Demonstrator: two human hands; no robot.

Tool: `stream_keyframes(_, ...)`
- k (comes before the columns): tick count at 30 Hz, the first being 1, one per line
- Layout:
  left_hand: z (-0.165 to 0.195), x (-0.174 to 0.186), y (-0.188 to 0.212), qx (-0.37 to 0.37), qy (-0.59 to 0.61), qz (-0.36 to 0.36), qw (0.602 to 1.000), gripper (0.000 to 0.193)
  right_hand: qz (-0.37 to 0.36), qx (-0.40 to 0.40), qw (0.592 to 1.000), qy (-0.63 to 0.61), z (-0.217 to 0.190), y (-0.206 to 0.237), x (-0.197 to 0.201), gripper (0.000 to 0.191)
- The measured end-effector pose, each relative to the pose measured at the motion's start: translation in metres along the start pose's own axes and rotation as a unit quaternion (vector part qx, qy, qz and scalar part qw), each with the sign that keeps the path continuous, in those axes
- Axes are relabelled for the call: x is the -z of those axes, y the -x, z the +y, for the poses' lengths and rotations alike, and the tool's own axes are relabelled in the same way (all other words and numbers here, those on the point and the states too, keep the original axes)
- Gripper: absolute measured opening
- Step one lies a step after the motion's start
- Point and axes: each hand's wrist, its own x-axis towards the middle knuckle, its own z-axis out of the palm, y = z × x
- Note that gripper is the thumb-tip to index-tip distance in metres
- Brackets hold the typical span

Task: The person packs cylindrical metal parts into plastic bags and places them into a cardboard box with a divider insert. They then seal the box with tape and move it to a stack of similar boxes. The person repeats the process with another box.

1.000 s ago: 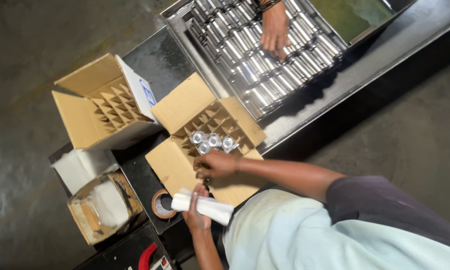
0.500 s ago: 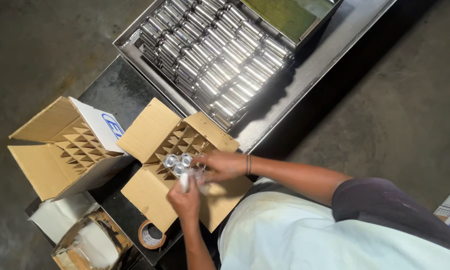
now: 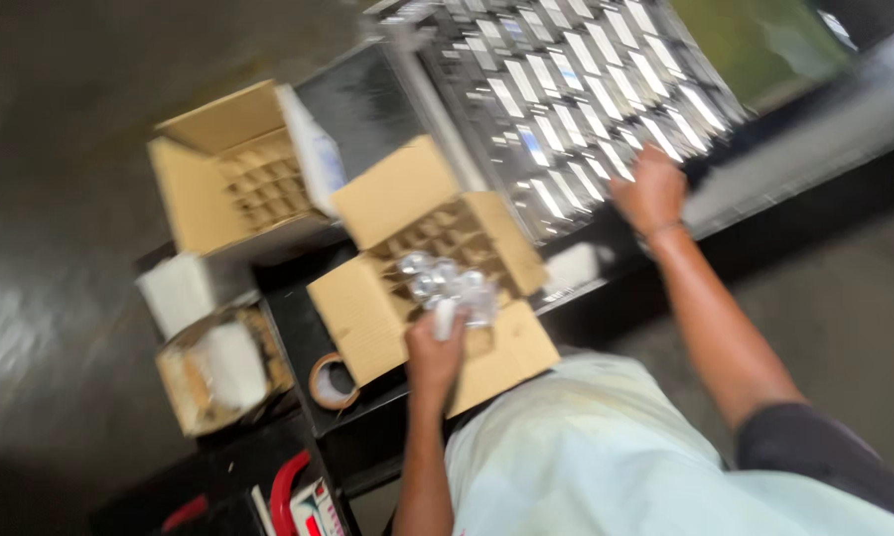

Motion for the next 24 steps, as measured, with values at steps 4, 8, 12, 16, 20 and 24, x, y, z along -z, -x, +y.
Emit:
stream_keyframes(4,0.016,-0.006,-0.003,-0.097,0.003,0.02,0.995,0.027,0.041,0.13,0.977,0.162,0.001,-0.001,-0.01,0.054)
stream_keyframes(8,0.027,-0.006,-0.005,-0.139,0.028,0.026,0.99,0.026,-0.11,0.006,0.987,0.114,-0.005,-0.01,-0.005,0.051)
stream_keyframes(12,0.022,-0.005,-0.009,-0.111,0.015,0.033,0.993,0.028,-0.326,0.015,0.819,-0.472,-0.023,0.04,-0.008,0.058)
stream_keyframes(16,0.004,-0.01,-0.006,-0.054,0.115,0.043,0.991,0.026,-0.441,-0.06,0.747,-0.494,-0.085,0.122,-0.017,0.044)
stream_keyframes(20,-0.021,-0.025,0.0,-0.21,0.034,0.011,0.977,0.019,-0.316,0.24,0.848,-0.35,-0.135,0.143,-0.02,0.044)
stream_keyframes(24,-0.061,-0.023,-0.015,0.09,0.535,-0.084,0.836,0.015,-0.482,-0.075,0.722,-0.491,-0.16,0.149,-0.043,0.043)
